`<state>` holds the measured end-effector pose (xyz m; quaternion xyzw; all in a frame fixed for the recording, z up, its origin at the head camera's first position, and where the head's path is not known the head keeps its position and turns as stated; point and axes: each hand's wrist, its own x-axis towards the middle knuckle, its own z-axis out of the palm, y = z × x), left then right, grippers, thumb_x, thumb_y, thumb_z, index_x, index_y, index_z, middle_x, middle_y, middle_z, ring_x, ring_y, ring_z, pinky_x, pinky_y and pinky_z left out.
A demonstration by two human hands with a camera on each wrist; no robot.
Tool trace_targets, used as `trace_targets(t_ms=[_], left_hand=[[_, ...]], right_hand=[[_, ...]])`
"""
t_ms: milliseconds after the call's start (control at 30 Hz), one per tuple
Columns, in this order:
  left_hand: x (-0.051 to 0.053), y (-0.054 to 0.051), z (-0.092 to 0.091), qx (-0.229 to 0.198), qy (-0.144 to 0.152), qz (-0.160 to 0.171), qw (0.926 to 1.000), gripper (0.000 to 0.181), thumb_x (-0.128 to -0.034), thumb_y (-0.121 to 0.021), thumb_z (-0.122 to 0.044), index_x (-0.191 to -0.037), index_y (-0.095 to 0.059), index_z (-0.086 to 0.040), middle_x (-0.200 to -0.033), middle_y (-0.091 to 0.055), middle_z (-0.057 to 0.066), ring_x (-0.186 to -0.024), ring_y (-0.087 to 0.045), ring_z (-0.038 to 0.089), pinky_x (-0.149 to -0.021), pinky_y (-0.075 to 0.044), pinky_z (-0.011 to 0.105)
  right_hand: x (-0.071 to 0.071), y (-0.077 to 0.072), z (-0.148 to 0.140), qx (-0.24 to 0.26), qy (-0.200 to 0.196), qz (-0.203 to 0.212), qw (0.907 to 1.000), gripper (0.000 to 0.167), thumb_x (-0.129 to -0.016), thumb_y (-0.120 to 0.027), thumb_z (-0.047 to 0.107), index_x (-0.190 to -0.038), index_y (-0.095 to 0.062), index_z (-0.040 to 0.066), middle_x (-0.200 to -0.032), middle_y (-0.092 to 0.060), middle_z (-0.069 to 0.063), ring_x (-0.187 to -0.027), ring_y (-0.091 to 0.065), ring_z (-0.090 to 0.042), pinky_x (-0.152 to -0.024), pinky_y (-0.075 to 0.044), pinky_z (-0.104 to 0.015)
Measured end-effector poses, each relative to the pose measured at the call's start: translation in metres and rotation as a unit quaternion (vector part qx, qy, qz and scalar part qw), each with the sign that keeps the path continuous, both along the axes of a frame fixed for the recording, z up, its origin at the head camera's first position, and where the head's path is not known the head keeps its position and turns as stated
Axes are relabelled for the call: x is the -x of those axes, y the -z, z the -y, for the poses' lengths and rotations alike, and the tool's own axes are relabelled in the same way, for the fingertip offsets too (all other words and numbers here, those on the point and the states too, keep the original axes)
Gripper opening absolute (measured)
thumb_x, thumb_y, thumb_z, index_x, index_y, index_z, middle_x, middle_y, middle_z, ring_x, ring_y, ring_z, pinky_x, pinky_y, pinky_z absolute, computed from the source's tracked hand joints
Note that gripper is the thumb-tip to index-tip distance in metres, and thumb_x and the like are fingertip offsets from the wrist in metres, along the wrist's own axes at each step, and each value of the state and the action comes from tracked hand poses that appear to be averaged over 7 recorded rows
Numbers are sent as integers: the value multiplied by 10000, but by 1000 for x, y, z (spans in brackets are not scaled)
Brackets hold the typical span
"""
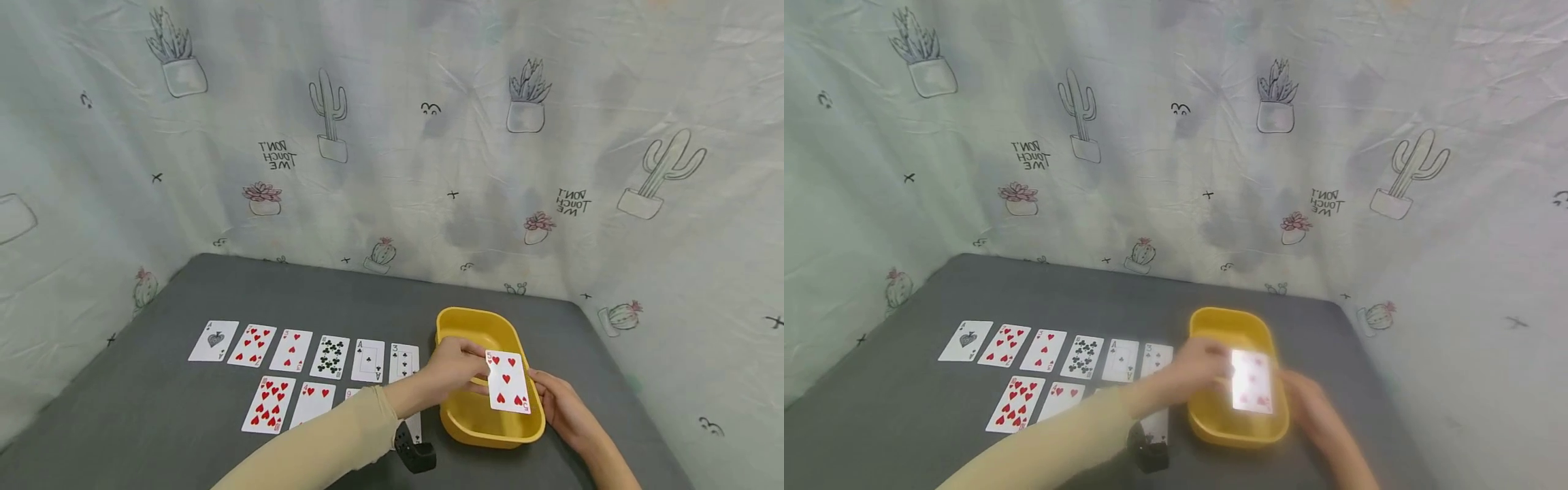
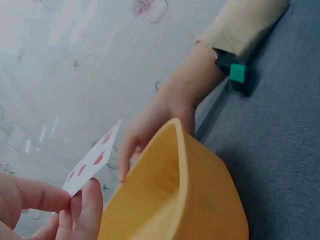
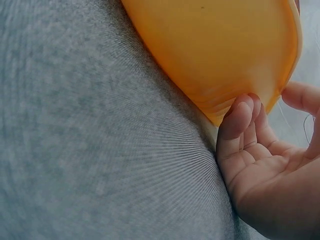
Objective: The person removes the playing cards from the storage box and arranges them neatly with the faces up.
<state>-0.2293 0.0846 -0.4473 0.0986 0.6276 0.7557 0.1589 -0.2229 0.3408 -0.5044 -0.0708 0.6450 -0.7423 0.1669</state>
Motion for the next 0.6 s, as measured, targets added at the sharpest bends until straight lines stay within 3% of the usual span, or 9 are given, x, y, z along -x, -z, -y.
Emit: trace_targets(t_ms=[133,267,600], left_hand=[[-3,-6,31,-29,222,-288,9993,245,-842,-668,61,-1079,-607,46,-944,-632,136,-806,-668,234,-667,-592,407],[-7,-9,64,152,80,-529,9985,267,-857,-689,40,-1111,-606,40,-951,-641,119,-802,-672,229,-668,-593,373],[-22,7,145,463,-119,-624,9969,314,-874,-689,-13,-1167,-606,59,-998,-627,148,-839,-659,239,-698,-591,394]], right_hand=[[3,1,-2,-49,26,-36,10000,344,-1092,-357,222,-1098,-662,64,-936,-720,-99,-822,-675,-176,-753,-569,-343],[3,2,-2,-48,-75,-32,10000,355,-1092,-360,229,-1108,-662,43,-919,-714,-97,-818,-676,-199,-757,-567,-363],[3,-2,-5,-57,-105,82,9999,364,-1090,-371,253,-1162,-633,11,-960,-705,-97,-855,-674,-206,-786,-562,-376]])
